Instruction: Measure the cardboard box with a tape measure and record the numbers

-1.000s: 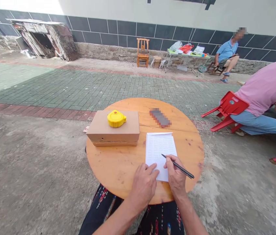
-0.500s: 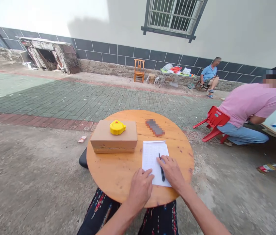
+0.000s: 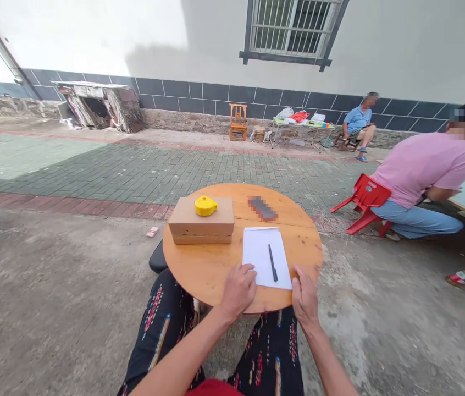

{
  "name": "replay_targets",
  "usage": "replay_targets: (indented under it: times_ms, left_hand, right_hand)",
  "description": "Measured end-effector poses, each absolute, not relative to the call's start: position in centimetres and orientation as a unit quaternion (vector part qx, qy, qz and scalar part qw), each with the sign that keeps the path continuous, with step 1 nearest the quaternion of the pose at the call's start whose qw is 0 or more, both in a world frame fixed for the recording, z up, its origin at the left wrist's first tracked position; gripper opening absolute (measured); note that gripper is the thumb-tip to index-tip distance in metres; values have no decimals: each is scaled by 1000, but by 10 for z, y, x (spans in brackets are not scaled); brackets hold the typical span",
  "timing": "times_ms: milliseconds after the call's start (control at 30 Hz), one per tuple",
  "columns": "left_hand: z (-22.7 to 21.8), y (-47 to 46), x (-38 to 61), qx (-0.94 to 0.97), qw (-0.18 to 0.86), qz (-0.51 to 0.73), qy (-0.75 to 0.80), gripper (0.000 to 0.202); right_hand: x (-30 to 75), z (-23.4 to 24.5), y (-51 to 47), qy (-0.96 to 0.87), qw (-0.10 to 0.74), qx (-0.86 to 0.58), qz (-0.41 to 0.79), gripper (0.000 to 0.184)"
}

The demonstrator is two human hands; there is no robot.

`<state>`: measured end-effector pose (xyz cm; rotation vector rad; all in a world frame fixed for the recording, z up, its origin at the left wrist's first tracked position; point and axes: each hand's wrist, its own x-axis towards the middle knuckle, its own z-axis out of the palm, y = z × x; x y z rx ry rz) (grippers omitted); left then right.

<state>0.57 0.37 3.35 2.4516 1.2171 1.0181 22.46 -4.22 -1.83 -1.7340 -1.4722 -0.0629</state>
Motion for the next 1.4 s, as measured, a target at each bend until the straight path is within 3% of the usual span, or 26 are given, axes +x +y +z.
replay_targets:
  times_ms: [133, 300, 467, 633, 733, 1167, 1267, 1400]
  left_hand:
    - [53, 1, -41, 800, 106, 378, 454, 23]
    - [75, -16, -178, 719, 51, 389, 574, 28]
    - [37, -74, -274, 657, 34, 333, 675, 32]
    - [-34, -118, -261, 620, 49, 270, 735, 59]
    - [-57, -120, -247, 619, 53, 240, 746, 61]
    - [-68, -104, -225, 636, 191, 83, 743, 65]
    - [-42, -76, -227, 623, 217, 160, 734, 60]
    - [23, -4, -226, 566, 256, 409, 669, 60]
  right_hand:
    - [229, -20, -39, -586, 422, -692, 1, 47]
    - [236, -19, -34, -589, 427, -686, 11, 49]
    - [239, -21, -27, -588, 432, -684, 8, 49]
    - [245, -26, -23, -589, 424, -689, 7, 51]
    - [248, -27, -23, -590, 416, -692, 8, 53]
    - [262, -17, -17, -559, 413, -717, 53, 56]
    - [249, 16, -1, -553, 396, -732, 41, 56]
    - [177, 91, 41, -621, 407, -666, 72, 49]
